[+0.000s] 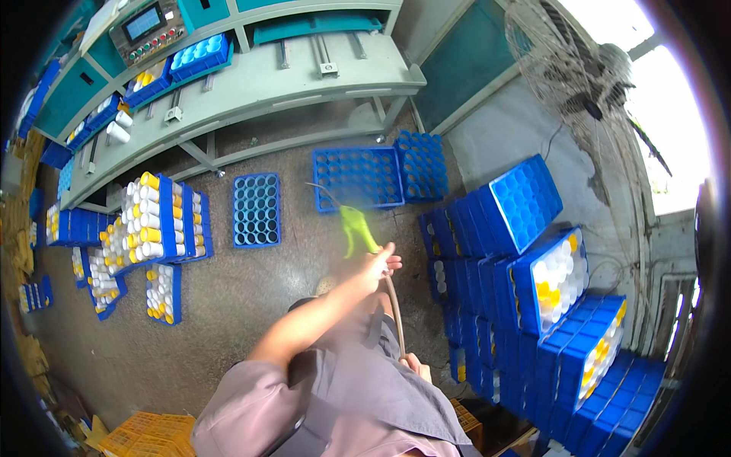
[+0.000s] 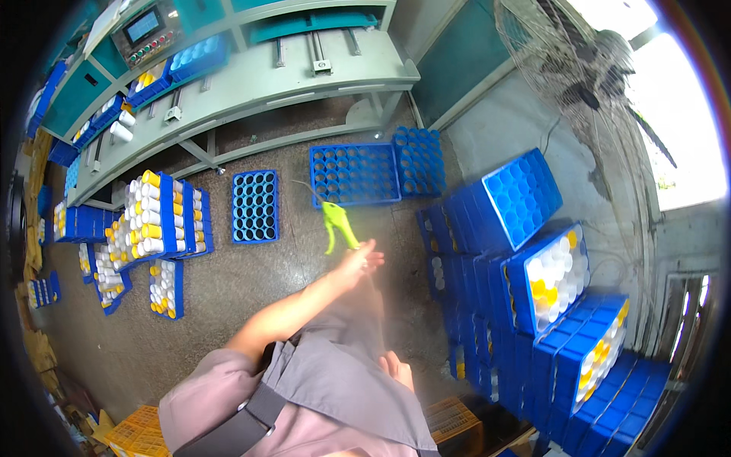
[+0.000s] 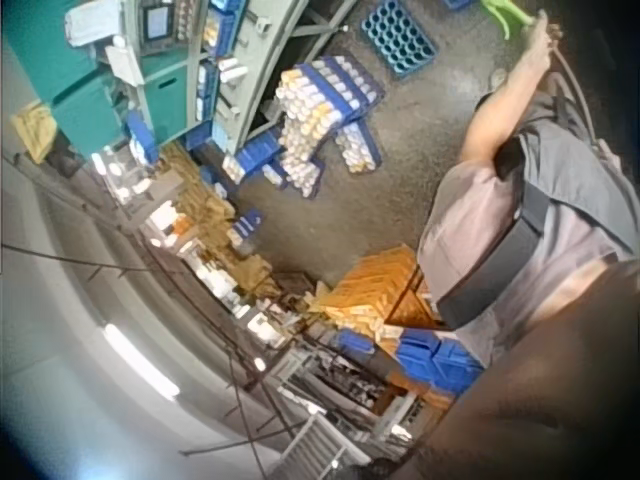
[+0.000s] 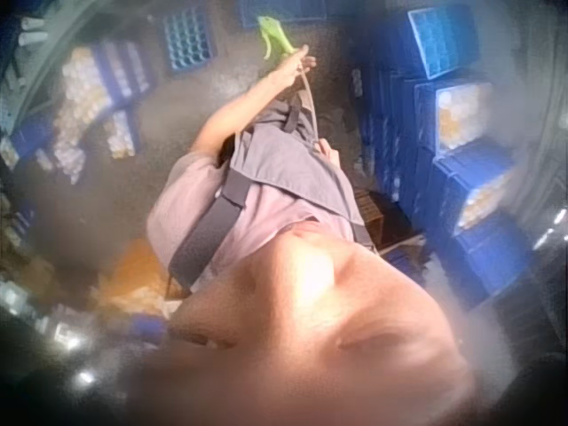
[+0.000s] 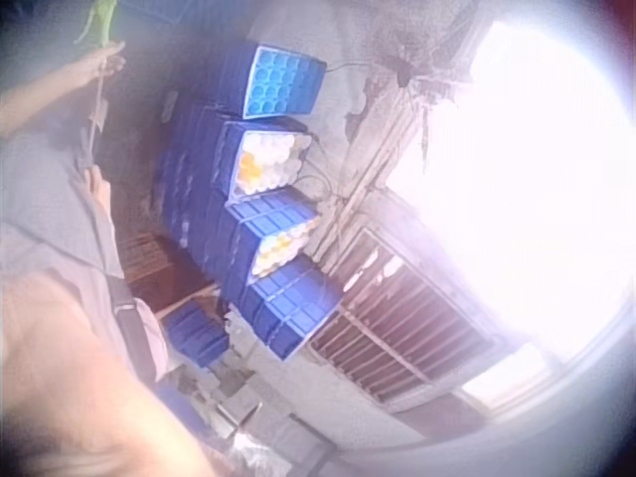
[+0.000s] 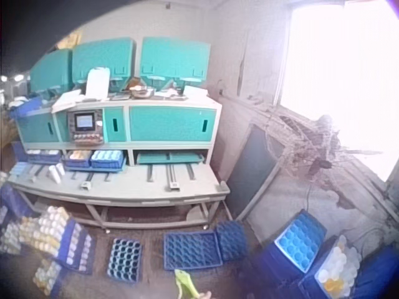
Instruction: The person loads trays of yellow and white cups into a machine, presses buttons on the control panel, and then removes filled blue trays. They stack the filled trays and later use a green air gun to clean the machine's interior.
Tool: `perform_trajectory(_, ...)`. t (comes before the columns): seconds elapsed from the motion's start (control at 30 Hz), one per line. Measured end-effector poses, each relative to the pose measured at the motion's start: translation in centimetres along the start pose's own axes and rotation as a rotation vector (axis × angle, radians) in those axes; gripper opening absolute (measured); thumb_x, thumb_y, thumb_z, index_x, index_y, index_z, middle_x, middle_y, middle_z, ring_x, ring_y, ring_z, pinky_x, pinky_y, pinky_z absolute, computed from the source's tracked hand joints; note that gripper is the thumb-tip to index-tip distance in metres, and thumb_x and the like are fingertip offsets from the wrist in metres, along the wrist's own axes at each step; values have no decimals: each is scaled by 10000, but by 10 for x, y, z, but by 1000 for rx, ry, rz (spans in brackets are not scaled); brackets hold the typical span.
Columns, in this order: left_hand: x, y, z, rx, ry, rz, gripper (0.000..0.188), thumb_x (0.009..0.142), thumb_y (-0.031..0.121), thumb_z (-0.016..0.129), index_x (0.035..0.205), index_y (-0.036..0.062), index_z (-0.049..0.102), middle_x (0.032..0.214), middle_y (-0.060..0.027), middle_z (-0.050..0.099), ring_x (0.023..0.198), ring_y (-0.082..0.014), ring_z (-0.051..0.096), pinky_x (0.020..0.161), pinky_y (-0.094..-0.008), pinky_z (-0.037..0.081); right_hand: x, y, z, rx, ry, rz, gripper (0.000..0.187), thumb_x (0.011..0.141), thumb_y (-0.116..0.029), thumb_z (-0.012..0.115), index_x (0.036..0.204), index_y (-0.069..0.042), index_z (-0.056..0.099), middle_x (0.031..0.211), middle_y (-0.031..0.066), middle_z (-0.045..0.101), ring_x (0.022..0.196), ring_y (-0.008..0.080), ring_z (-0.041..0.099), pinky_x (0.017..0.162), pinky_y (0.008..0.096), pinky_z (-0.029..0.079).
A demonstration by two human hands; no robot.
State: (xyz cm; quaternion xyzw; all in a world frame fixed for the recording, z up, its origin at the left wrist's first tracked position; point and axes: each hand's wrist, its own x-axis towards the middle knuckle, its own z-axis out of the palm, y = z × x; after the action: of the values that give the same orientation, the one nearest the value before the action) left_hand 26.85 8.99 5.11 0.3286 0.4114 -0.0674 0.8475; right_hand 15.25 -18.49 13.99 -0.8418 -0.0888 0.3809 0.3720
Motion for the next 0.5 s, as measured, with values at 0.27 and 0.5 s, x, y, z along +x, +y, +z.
perform_trajectory(0.27,8,98,-6,220,-222,56,156,899,234,660,900,79,643,695,-42,607,589,-141,596,523,-279,483,251,-151,-49,364,-352,-163,580,1040,-349,443,1497,-30,281,1358,148,515,1234,257,503,1069,385,391)
perform_trajectory(0.5,77,184,1,213,-440,-36,219,879,137,658,1035,-17,658,939,-112,675,849,-176,661,728,-300,545,427,-288,-47,168,-641,-137,460,1029,-332,503,1321,24,484,1136,111,607,1044,175,555,917,330,471)
